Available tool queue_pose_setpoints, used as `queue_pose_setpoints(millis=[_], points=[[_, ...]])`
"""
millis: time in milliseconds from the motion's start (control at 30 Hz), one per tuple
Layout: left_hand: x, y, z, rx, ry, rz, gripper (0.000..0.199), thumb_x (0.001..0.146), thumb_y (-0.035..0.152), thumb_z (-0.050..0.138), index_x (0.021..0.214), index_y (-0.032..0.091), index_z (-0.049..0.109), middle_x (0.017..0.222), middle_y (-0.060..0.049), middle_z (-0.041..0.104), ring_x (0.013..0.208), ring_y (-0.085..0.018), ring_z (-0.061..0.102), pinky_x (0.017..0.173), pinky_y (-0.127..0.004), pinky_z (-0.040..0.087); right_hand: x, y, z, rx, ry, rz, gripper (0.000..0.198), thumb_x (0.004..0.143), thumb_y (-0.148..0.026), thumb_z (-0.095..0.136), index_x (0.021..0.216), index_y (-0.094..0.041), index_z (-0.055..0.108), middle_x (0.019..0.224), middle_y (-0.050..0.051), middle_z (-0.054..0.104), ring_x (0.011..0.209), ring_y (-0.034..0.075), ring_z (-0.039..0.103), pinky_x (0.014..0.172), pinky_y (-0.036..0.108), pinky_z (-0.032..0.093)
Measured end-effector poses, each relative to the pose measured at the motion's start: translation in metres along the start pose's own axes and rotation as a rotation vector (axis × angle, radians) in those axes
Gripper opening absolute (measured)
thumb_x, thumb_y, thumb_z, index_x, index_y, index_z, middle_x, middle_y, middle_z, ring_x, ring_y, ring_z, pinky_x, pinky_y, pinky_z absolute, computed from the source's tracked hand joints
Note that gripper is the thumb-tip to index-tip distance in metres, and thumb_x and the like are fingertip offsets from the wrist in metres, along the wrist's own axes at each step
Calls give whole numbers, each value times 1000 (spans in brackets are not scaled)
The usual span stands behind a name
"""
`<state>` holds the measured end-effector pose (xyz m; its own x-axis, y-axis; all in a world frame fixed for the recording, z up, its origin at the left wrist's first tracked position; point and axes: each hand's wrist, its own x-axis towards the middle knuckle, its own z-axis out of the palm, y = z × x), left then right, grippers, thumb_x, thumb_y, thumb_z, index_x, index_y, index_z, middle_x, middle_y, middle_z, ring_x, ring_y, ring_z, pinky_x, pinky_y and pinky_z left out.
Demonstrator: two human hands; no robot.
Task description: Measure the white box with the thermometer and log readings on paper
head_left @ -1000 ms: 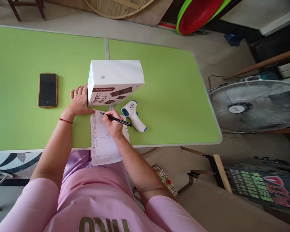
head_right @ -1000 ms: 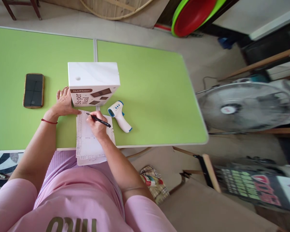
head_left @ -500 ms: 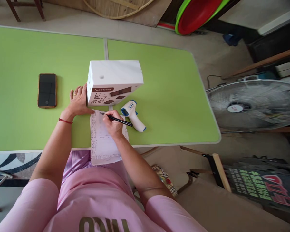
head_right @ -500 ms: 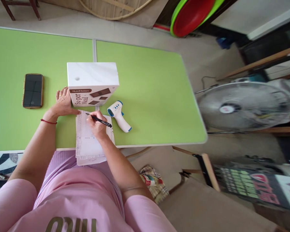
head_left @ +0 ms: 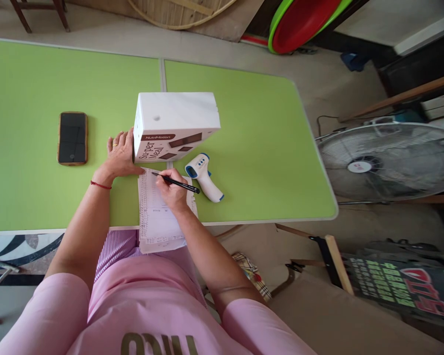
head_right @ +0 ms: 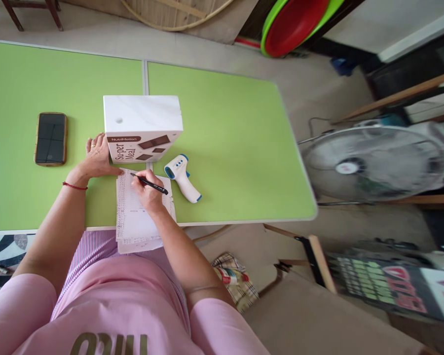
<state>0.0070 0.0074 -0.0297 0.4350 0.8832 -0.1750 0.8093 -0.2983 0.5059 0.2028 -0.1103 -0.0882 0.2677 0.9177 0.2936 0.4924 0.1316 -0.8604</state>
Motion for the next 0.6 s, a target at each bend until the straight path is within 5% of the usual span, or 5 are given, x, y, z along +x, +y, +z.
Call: queue_pose_setpoints(millis=[300, 600], points=[[-2, 6, -5, 12, -22, -26, 147, 68, 43, 98, 187, 13, 18, 192, -31, 33, 184, -56, 19, 150, -75, 6, 2, -6, -8, 92, 41, -21, 34, 100, -59, 69, 89, -27, 68, 73, -1, 70, 61, 17, 60, 62, 33, 59], [5, 0, 0, -21, -15, 1, 150, 67, 43, 98, 189, 15, 16, 194, -29, 30, 185, -54, 16, 151, -74, 5, -24, -11, -85, -63, 213, -202, 28, 115, -52, 62, 124, -30, 77, 86, 0, 79, 72, 20, 76, 75, 39, 69]])
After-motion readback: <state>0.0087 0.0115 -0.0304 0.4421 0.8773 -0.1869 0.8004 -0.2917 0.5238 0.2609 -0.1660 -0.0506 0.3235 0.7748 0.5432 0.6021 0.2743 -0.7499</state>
